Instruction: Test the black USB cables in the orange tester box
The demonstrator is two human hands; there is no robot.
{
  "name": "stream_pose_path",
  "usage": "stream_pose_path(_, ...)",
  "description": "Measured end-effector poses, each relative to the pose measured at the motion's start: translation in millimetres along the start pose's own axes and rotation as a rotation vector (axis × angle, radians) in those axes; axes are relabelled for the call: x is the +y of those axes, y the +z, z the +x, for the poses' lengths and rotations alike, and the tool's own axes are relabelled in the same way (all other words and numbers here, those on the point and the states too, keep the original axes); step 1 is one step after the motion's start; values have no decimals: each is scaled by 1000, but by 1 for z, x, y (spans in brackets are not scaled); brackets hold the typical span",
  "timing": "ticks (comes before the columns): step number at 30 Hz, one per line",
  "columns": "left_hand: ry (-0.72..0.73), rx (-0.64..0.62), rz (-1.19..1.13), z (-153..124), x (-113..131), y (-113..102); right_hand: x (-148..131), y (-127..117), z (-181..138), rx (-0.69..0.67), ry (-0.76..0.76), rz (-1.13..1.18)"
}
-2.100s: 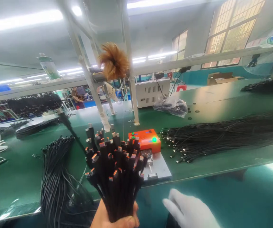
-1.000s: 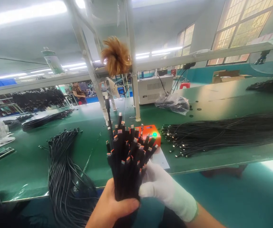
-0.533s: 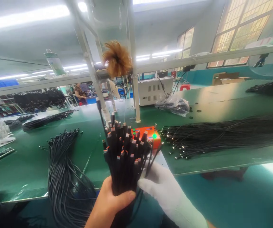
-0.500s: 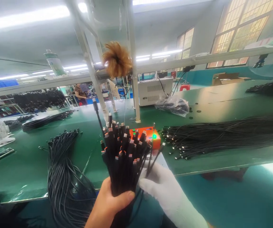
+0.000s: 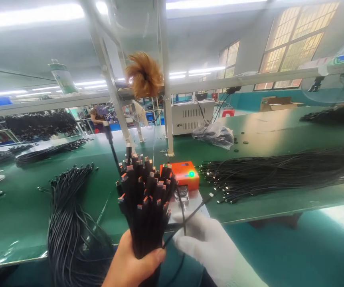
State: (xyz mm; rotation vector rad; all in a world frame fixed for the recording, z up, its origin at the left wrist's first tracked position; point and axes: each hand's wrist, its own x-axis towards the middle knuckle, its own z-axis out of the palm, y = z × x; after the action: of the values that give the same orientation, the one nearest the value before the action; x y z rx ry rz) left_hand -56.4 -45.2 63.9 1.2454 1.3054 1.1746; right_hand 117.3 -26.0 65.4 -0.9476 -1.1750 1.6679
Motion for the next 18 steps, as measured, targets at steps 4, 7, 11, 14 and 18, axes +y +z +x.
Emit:
stream_pose_path(4,3,44,21,3,-6,-6,-10,-5,-12,-122,2,350)
stream_pose_path(7,12,55,9,5,-8,-6,-24,-13,-13,36,-121,601)
stream_pose_path(11,1,63,-14,3,-5,-8,-42,-34,-11,291,-233,645)
stream_pose_path(14,9,70,-35,-4,2,-10,-27,-43,-10,421,-258,480)
stream_pose_path(18,17,69,-25,-12,10,-8,40,-34,-10,368,17,287)
